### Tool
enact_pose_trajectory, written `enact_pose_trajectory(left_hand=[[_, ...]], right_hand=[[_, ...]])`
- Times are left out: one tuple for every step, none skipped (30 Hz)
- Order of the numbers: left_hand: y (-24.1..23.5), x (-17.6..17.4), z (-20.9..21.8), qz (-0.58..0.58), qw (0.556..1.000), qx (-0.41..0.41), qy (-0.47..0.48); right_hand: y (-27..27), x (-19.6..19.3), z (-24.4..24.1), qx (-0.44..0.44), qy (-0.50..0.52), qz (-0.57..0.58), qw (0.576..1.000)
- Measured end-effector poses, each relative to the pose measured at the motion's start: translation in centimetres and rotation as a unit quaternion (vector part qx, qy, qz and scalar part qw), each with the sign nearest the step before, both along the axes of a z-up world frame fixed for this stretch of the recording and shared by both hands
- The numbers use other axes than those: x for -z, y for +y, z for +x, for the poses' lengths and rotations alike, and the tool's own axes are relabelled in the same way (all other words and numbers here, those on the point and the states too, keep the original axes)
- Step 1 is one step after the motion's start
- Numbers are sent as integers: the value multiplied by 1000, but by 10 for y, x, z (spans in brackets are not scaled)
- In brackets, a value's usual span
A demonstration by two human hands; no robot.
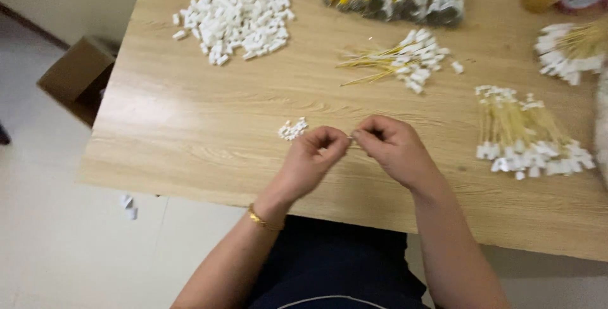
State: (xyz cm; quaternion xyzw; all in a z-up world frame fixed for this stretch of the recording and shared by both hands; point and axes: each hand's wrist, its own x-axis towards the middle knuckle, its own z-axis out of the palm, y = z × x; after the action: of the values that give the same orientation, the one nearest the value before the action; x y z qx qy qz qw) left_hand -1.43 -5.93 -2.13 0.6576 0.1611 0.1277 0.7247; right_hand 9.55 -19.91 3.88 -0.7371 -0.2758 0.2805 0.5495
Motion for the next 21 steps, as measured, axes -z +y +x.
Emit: enact_pose_trajectory(left_hand=[[-6, -2, -6, 0, 1000, -5, 6], [-12, -4, -11, -9, 1000, -9, 12], [-19, -7, -15, -19, 1000, -12, 14], [-17, -6, -17, -19, 1000, -15, 18], [-17, -5, -19, -13, 999, 8, 32], [-17, -4, -20, -6, 998, 31, 46], [-13, 0, -19, -8, 998, 33, 48], [-10, 4, -17, -3, 999, 31, 43], [-7, 8, -16, 3, 999, 30, 38], [-5, 11, -13, 2, 999, 32, 41], [-2, 13, -10, -3, 999, 26, 42], [2, 15, -7, -7, 999, 21, 42], [4, 18, -7, -8, 999, 25, 43], [6, 21, -6, -16, 999, 13, 46], [7, 24, -5, -25, 999, 2, 48], [7, 20, -4, -26, 999, 7, 47], [7, 17, -5, -21, 998, 8, 54], [8, 15, -7, -17, 998, 9, 61], [8, 9, -8, -17, 998, 10, 61], [8, 3, -10, -21, 998, 22, 60], [9, -4, -12, -23, 998, 33, 57]], right_hand=[[-2, 5, -2, -5, 6, 0, 1000], [-4, 9, -3, 22, 15, 0, 1000], [-7, 13, -3, 51, 21, 0, 998], [-8, 12, -4, 48, 24, -1, 999], [-10, 11, -4, 51, 30, -23, 998], [-13, 9, -5, 53, 37, -45, 997], [-12, 8, -6, 55, 38, -46, 997], [-12, 7, -7, 38, 48, -44, 997], [-12, 6, -8, 22, 59, -41, 997], [-11, 6, -7, 24, 61, -42, 997], [-9, 7, -5, 11, 54, -29, 998], [-6, 7, -4, -2, 47, -16, 999], [-5, 9, -4, 2, 47, -17, 999], [-4, 12, -4, 0, 44, 5, 999], [-4, 14, -3, -1, 39, 27, 999], [-4, 12, -2, 4, 38, 25, 999], [-3, 11, -2, 3, 28, 24, 999], [-2, 10, -2, 3, 17, 22, 1000], [-2, 11, -2, 5, 18, 21, 1000], [-2, 13, -3, 20, 31, 24, 999], [-1, 14, -3, 35, 44, 29, 998]])
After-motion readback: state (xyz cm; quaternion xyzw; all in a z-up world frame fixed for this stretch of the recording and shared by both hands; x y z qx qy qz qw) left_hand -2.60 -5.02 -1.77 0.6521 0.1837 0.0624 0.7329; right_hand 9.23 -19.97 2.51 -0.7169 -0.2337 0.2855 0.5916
